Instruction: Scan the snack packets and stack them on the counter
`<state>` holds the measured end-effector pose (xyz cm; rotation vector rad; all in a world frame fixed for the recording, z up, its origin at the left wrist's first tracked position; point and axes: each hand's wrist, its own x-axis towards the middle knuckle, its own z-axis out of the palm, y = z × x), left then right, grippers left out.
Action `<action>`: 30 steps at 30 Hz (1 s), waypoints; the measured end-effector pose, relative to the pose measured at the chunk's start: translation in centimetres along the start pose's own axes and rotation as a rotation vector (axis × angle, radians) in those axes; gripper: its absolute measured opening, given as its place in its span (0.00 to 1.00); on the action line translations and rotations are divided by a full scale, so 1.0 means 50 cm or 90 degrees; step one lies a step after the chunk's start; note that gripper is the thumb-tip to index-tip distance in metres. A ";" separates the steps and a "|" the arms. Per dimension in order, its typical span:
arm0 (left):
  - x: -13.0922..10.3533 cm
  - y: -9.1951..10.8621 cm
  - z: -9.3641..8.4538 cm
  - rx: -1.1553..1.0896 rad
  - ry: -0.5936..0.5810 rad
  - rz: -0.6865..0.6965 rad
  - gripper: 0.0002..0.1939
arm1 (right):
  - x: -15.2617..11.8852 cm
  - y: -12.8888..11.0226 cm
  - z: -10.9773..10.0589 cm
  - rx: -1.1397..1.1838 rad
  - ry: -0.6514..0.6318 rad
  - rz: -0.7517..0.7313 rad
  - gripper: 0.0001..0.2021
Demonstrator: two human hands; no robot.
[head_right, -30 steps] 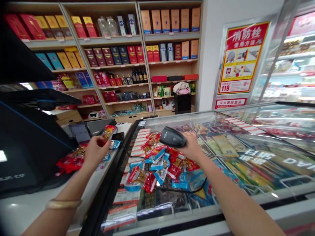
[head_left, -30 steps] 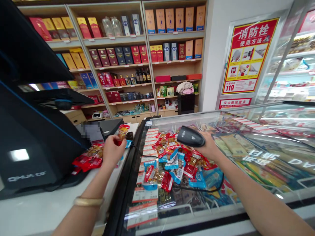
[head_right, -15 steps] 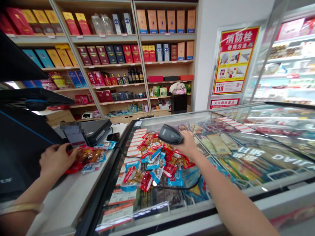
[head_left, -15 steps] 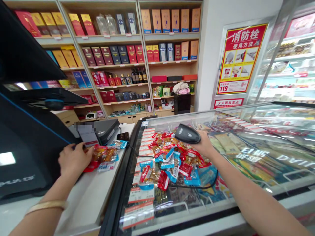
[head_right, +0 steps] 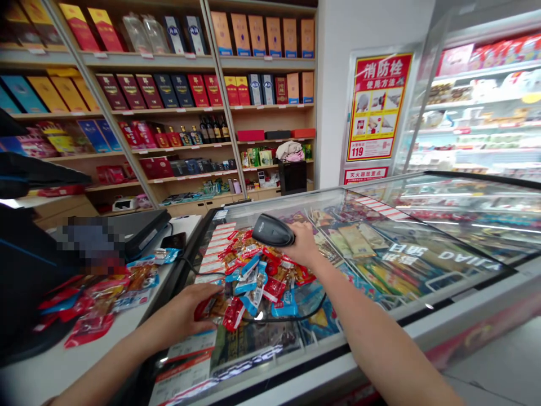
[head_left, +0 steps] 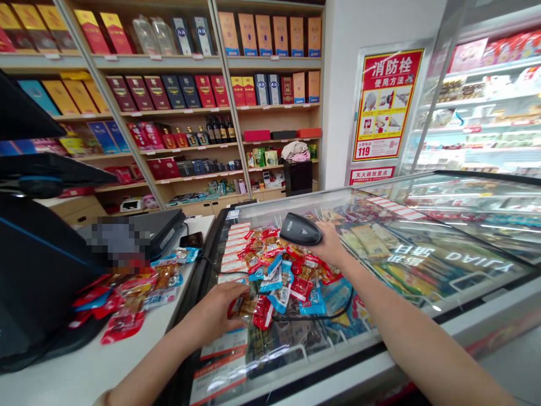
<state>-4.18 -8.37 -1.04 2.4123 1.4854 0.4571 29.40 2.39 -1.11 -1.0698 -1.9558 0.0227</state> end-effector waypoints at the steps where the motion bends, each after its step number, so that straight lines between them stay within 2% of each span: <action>1: 0.000 -0.001 0.002 0.004 0.001 0.000 0.32 | 0.000 -0.002 0.000 -0.003 0.008 0.004 0.16; 5: -0.002 0.011 -0.009 -0.015 0.030 0.044 0.29 | -0.001 -0.012 -0.003 -0.011 0.029 0.028 0.16; 8: -0.006 0.015 -0.027 -0.061 0.114 0.040 0.23 | 0.001 -0.015 -0.004 -0.001 0.014 0.048 0.17; 10: -0.004 0.007 -0.037 -0.114 0.207 -0.013 0.22 | 0.001 -0.014 -0.003 0.016 0.008 0.054 0.18; 13: 0.009 -0.009 -0.047 -0.253 0.333 -0.138 0.27 | 0.002 -0.012 0.000 0.028 0.021 0.057 0.19; 16: 0.037 -0.013 -0.055 -0.431 0.398 -0.224 0.34 | 0.002 -0.011 0.003 0.030 0.031 0.060 0.19; 18: 0.062 -0.008 -0.059 -0.471 0.447 -0.232 0.37 | 0.003 -0.011 0.002 0.041 0.035 0.064 0.20; 21: 0.099 0.001 -0.058 -0.367 0.529 -0.198 0.32 | 0.004 -0.018 -0.003 0.055 0.022 0.055 0.18; 23: 0.115 0.004 -0.049 -0.272 0.559 -0.168 0.26 | 0.005 -0.027 -0.008 0.051 0.006 0.030 0.17; 30: 0.119 -0.002 -0.010 -0.063 0.561 -0.074 0.22 | 0.000 -0.082 -0.019 0.001 -0.097 -0.050 0.14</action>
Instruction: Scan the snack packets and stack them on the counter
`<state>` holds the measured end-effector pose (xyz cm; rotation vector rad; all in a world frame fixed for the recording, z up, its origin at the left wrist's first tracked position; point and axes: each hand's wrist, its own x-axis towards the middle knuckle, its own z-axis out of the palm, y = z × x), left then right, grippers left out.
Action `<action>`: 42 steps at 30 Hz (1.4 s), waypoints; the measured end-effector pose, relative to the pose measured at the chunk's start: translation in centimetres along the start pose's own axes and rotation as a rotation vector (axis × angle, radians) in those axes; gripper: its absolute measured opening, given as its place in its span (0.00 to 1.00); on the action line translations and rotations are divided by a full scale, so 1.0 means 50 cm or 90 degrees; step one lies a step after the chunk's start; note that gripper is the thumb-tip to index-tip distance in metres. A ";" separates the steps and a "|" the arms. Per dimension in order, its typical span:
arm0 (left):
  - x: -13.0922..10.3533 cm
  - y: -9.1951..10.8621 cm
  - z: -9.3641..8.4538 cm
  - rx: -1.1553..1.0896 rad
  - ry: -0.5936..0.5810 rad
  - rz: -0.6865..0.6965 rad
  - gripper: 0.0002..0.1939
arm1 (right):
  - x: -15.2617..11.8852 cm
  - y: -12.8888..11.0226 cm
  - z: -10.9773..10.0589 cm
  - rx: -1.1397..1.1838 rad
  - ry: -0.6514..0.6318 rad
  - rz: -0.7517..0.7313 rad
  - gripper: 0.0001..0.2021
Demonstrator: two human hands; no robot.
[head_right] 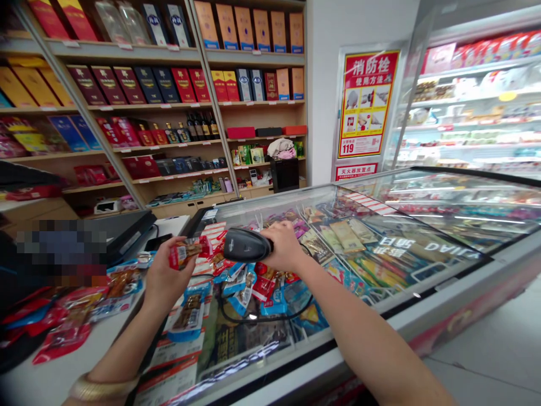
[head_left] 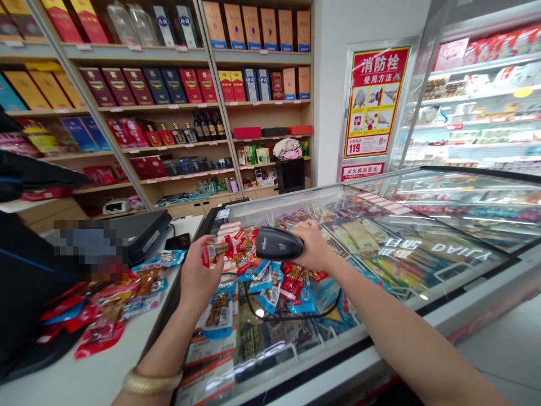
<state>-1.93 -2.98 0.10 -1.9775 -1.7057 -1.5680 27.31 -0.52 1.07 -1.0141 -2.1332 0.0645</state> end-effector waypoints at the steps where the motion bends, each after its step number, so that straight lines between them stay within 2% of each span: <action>1: -0.002 -0.001 0.000 0.007 -0.002 0.015 0.22 | 0.000 -0.007 -0.001 -0.003 -0.009 -0.003 0.14; 7: -0.001 -0.006 0.002 0.029 -0.005 0.070 0.21 | -0.002 -0.030 -0.005 0.009 -0.055 -0.026 0.14; 13: -0.001 -0.011 0.005 0.047 0.005 0.090 0.21 | -0.003 -0.031 -0.006 -0.002 -0.057 -0.034 0.14; 17: -0.004 -0.006 0.008 0.029 0.003 0.098 0.21 | -0.005 -0.026 -0.003 0.005 -0.039 -0.040 0.15; 20: -0.006 0.000 0.000 0.026 0.015 0.058 0.21 | -0.007 -0.015 0.002 -0.008 -0.006 -0.041 0.17; 23: 0.003 -0.004 -0.036 0.041 0.058 -0.022 0.25 | -0.010 0.002 0.006 -0.020 0.028 -0.036 0.17; 26: 0.024 -0.032 -0.111 0.082 0.126 -0.116 0.28 | -0.012 0.019 0.007 -0.032 0.065 -0.020 0.16; 28: 0.041 -0.067 -0.177 0.130 0.173 -0.174 0.27 | -0.013 0.028 0.006 -0.041 0.071 -0.007 0.14; 31: 0.066 -0.143 -0.273 0.217 0.219 -0.235 0.23 | -0.013 0.035 0.006 -0.036 0.079 0.004 0.15; 34: 0.085 -0.220 -0.335 0.274 0.179 -0.246 0.19 | -0.014 0.035 0.007 -0.023 0.083 0.008 0.16; 36: 0.089 -0.250 -0.352 0.317 0.140 -0.240 0.21 | -0.014 0.036 0.009 -0.025 0.079 0.018 0.16; 38: 0.085 -0.251 -0.351 0.383 0.142 -0.217 0.23 | -0.014 0.038 0.010 -0.030 0.075 0.031 0.16; 40: 0.074 -0.225 -0.333 0.444 0.156 -0.180 0.25 | -0.013 0.041 0.012 -0.034 0.073 0.037 0.17; 41: 0.066 -0.203 -0.319 0.456 0.140 -0.158 0.25 | -0.013 0.043 0.013 -0.037 0.074 0.038 0.18; 42: 0.057 -0.179 -0.301 0.450 0.092 -0.137 0.25 | -0.013 0.044 0.014 -0.040 0.074 0.039 0.18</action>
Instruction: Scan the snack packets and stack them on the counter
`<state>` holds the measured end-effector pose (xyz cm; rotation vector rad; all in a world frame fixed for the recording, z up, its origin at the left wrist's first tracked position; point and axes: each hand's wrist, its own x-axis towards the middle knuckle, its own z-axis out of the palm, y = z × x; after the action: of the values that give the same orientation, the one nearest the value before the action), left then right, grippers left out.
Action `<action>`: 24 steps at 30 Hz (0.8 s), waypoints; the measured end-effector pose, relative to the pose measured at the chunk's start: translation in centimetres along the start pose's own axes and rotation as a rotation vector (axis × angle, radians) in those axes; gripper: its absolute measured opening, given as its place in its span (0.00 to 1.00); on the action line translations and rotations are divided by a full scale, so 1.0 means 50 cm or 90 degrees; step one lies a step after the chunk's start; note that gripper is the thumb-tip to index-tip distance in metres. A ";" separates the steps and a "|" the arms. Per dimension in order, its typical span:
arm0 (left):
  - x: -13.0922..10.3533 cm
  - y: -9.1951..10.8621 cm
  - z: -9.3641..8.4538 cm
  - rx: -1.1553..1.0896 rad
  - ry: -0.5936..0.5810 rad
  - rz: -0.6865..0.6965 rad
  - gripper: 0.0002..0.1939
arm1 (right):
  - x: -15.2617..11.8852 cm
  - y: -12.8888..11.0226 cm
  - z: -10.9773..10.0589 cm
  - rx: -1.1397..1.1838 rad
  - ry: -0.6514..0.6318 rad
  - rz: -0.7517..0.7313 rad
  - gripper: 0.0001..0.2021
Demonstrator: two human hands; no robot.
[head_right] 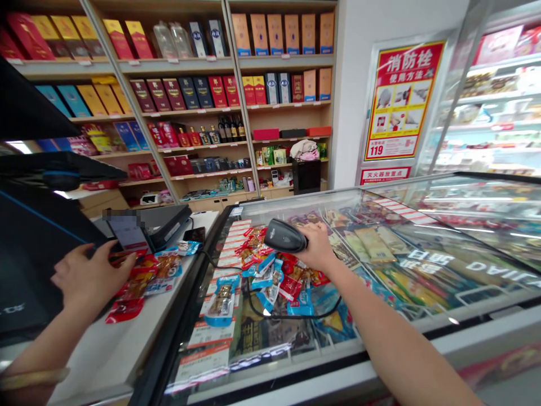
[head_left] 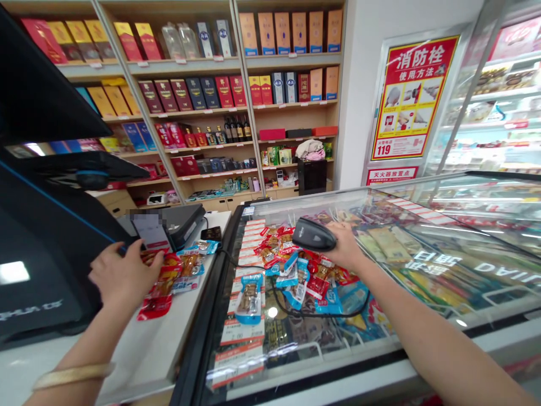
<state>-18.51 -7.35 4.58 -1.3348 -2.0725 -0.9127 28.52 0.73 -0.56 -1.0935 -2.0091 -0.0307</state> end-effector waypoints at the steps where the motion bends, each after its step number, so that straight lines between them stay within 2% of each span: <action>1: -0.019 0.031 -0.002 -0.015 -0.068 0.039 0.26 | 0.000 0.001 0.001 -0.004 -0.002 0.002 0.19; 4: -0.087 0.129 -0.002 -0.062 -0.341 0.144 0.28 | 0.002 -0.002 0.001 -0.010 -0.014 0.013 0.18; 5: -0.112 0.158 0.000 -0.052 -0.395 0.162 0.29 | 0.002 -0.003 0.000 -0.010 -0.020 0.015 0.17; 7: -0.158 0.205 0.006 -0.016 -0.463 0.189 0.29 | 0.002 -0.006 0.000 -0.012 -0.028 0.018 0.17; 9: -0.191 0.232 0.013 0.012 -0.507 0.213 0.27 | 0.003 -0.007 0.001 -0.018 -0.030 0.025 0.18; 11: -0.207 0.240 0.022 0.012 -0.558 0.209 0.21 | 0.003 -0.007 0.004 -0.025 -0.025 0.034 0.20; 14: -0.207 0.234 0.034 -0.084 -0.612 0.135 0.14 | 0.004 -0.003 0.008 -0.038 -0.015 0.038 0.23; 16: -0.198 0.228 0.039 -0.224 -0.613 0.071 0.14 | 0.004 -0.002 0.008 -0.046 -0.011 0.034 0.24; 18: -0.184 0.232 0.041 -0.401 -0.575 -0.025 0.18 | 0.005 -0.002 0.007 -0.047 -0.009 0.029 0.24; 22: -0.144 0.277 0.039 -0.712 -0.394 -0.271 0.23 | 0.007 -0.005 0.000 -0.035 0.001 0.023 0.22; 24: -0.123 0.311 0.044 -0.810 -0.289 -0.335 0.21 | 0.008 -0.010 -0.005 -0.027 0.003 0.002 0.21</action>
<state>-1.94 -4.69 2.83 -1.6292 -2.2172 -2.6572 28.21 0.60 0.03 -1.1226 -2.0100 -0.0744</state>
